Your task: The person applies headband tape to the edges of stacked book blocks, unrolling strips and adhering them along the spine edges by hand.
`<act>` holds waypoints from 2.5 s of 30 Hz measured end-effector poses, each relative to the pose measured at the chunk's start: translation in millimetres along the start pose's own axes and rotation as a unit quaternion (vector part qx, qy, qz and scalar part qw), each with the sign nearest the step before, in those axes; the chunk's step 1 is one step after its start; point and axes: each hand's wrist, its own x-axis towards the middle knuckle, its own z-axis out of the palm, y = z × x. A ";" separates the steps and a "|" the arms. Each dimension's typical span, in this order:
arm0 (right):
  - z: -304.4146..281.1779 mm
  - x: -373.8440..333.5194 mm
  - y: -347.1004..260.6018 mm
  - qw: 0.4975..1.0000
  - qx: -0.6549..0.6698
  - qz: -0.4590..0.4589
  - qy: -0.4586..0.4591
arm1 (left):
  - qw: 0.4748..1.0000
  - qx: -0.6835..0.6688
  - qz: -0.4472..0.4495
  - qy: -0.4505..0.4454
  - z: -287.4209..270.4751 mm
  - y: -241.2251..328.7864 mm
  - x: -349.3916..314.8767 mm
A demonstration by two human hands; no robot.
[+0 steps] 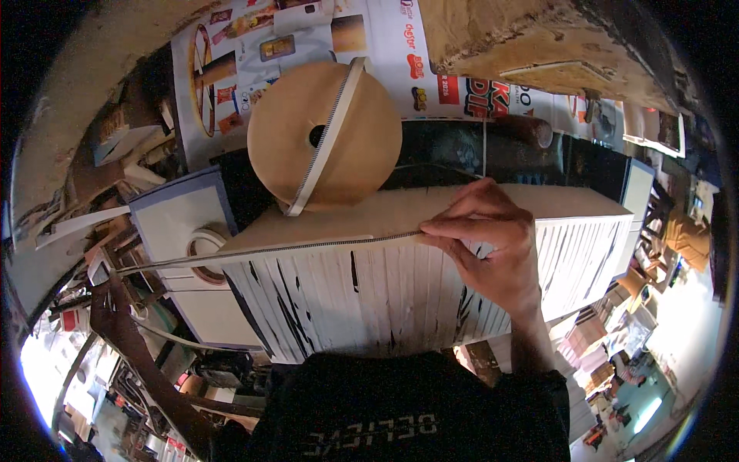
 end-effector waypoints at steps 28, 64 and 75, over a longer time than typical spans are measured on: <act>24.5 11.7 -18.0 0.999 0.005 -0.028 -0.019 | 0.979 0.187 -0.004 -0.083 -66.5 -77.7 -47.2; 28.0 34.3 -17.0 0.992 0.032 -0.089 -0.082 | 0.896 -0.257 -0.036 -0.360 90.1 241.2 -28.5; 24.5 43.9 -15.0 0.988 0.027 -0.088 -0.128 | 0.865 -0.203 -0.098 -0.449 51.9 267.8 -19.2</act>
